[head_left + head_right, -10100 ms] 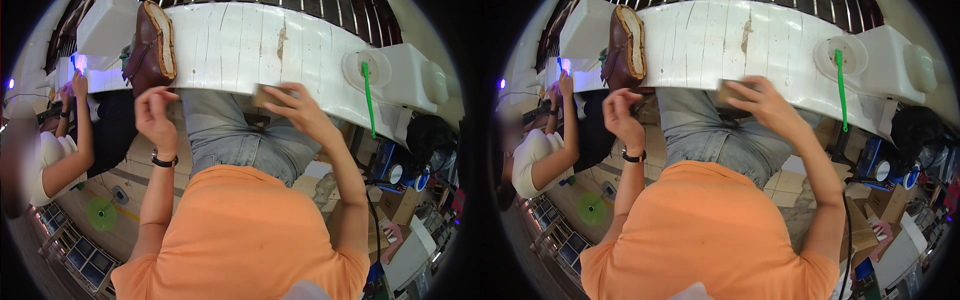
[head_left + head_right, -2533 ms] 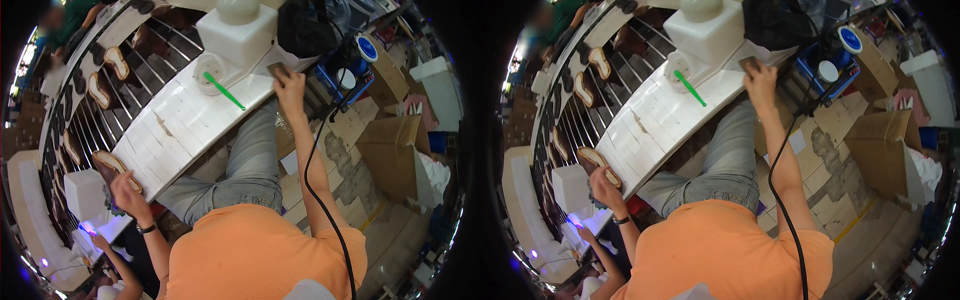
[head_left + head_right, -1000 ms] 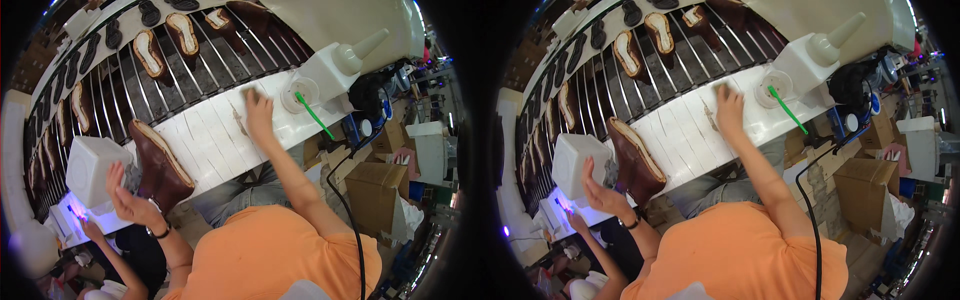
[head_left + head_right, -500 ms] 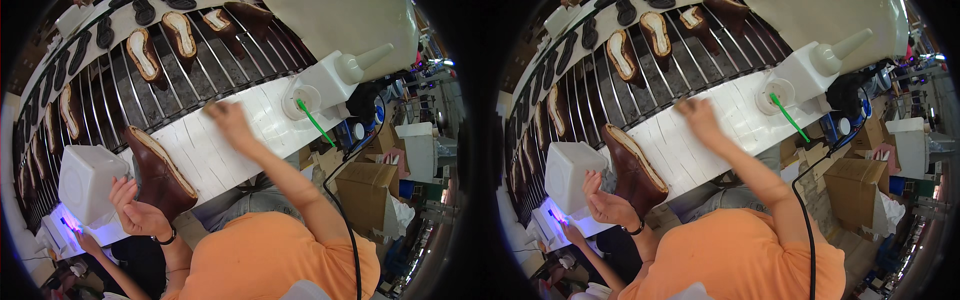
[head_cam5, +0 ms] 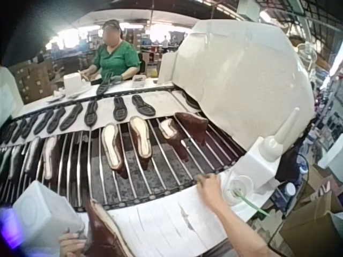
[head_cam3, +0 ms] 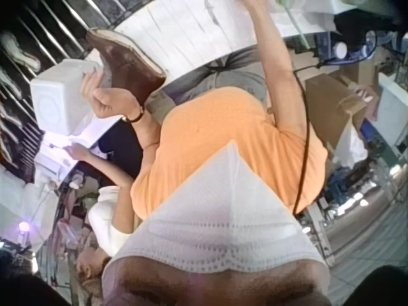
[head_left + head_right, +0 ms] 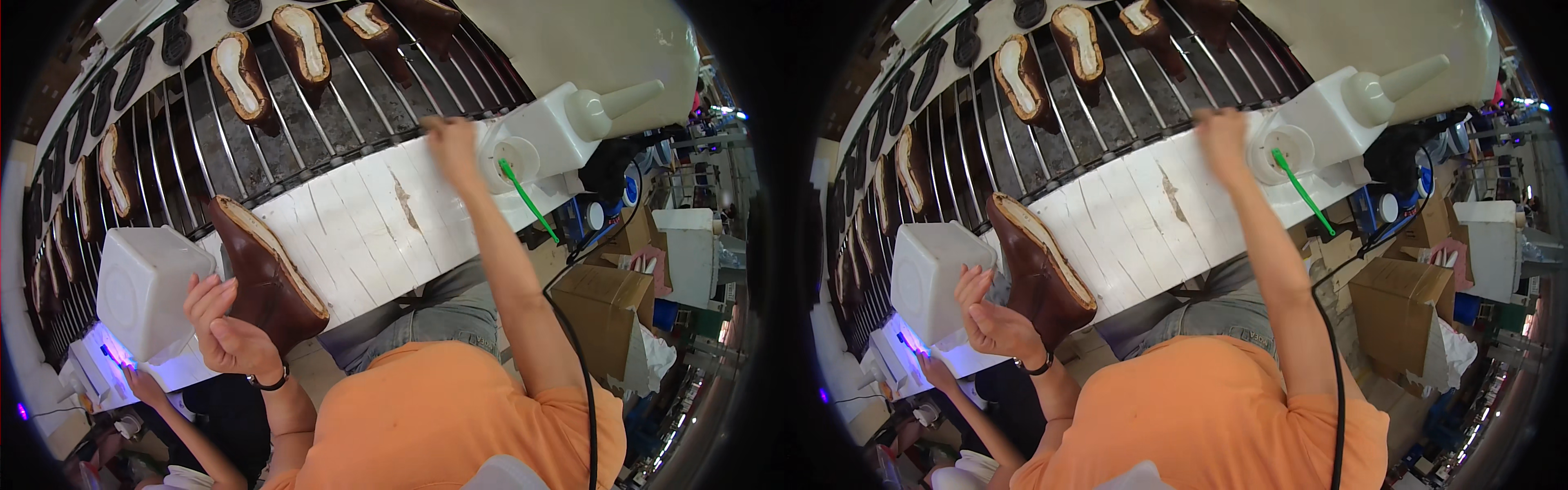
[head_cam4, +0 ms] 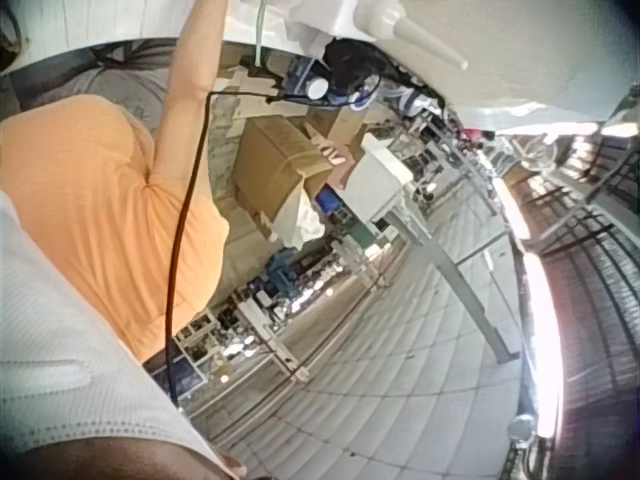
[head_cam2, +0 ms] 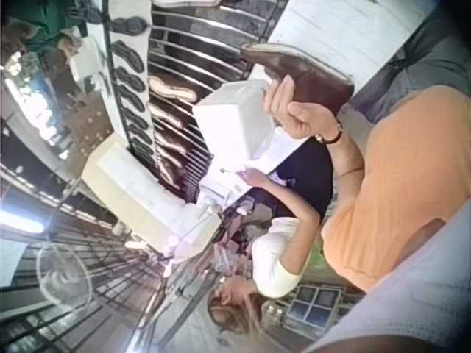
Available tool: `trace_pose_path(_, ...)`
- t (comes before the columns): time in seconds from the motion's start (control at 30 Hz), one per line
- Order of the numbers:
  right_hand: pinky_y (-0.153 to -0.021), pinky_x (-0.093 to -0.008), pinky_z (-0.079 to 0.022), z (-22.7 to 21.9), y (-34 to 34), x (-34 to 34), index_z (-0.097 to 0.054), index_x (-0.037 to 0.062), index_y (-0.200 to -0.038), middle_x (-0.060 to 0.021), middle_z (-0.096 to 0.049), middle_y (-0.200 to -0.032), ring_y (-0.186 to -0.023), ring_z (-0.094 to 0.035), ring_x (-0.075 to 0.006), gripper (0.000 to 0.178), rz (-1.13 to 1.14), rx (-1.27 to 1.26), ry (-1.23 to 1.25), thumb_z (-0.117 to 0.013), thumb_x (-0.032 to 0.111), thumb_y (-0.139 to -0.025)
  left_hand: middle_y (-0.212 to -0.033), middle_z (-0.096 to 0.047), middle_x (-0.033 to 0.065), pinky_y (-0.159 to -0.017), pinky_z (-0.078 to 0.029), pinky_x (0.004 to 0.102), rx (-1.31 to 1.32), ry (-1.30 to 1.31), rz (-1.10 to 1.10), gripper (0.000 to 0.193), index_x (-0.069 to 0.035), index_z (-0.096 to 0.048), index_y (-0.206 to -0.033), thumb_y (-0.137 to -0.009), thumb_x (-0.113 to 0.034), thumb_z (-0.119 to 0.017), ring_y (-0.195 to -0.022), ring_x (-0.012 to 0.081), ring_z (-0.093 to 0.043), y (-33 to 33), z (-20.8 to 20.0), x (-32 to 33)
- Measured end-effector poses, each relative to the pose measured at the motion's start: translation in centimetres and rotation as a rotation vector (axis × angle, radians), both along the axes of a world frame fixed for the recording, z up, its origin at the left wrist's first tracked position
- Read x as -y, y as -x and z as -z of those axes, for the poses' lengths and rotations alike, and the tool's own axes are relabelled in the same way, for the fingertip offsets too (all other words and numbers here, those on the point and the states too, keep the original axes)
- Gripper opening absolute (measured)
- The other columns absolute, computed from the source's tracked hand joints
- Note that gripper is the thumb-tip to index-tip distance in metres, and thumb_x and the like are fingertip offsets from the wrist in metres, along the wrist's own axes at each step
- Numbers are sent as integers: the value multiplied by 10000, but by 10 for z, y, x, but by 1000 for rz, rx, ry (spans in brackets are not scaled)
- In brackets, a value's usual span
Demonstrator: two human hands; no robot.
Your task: Applying glue to the bottom edges of shoe uppers and preparing them for sole attachment.
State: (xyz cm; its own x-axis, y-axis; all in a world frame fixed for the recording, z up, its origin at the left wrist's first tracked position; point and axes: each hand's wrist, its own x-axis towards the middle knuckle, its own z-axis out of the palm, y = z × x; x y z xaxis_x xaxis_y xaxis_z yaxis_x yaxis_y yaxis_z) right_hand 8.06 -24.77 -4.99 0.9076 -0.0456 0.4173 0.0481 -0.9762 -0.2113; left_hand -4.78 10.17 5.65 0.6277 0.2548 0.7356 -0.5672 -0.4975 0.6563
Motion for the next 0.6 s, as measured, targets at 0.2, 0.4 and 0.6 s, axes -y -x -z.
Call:
trace_pose_path(0.2,-811,-446,-481,4,35,-171,-721,13,-922,-198,-650,-770,-809,-615,-328,212,-199,161,-87,-623,63,-741,-821,-673,132,-988,-406,519,-126,190,-5,385,30,-638,-821,-967,-211,-375,-918,293,-606,5,9,18)
trace_pose_path(0.4,-724,-438,-479,-1,15,-21,-712,55,-983,-207,-635,-843,-797,-580,-334,285,5,86,-25,-598,38,-722,-802,-674,116,-982,-412,516,-111,75,-22,370,25,-641,-814,-955,-185,-372,-908,282,-605,9,11,3)
trace_pose_path(0.6,-910,-493,-415,3,46,-178,-638,26,-1010,-190,-613,-964,-1013,-533,-340,256,-245,-86,-169,-631,86,-762,-828,-671,125,-982,-414,520,-100,135,-43,351,37,-635,-825,-934,-151,-360,-906,283,-603,-8,15,6)
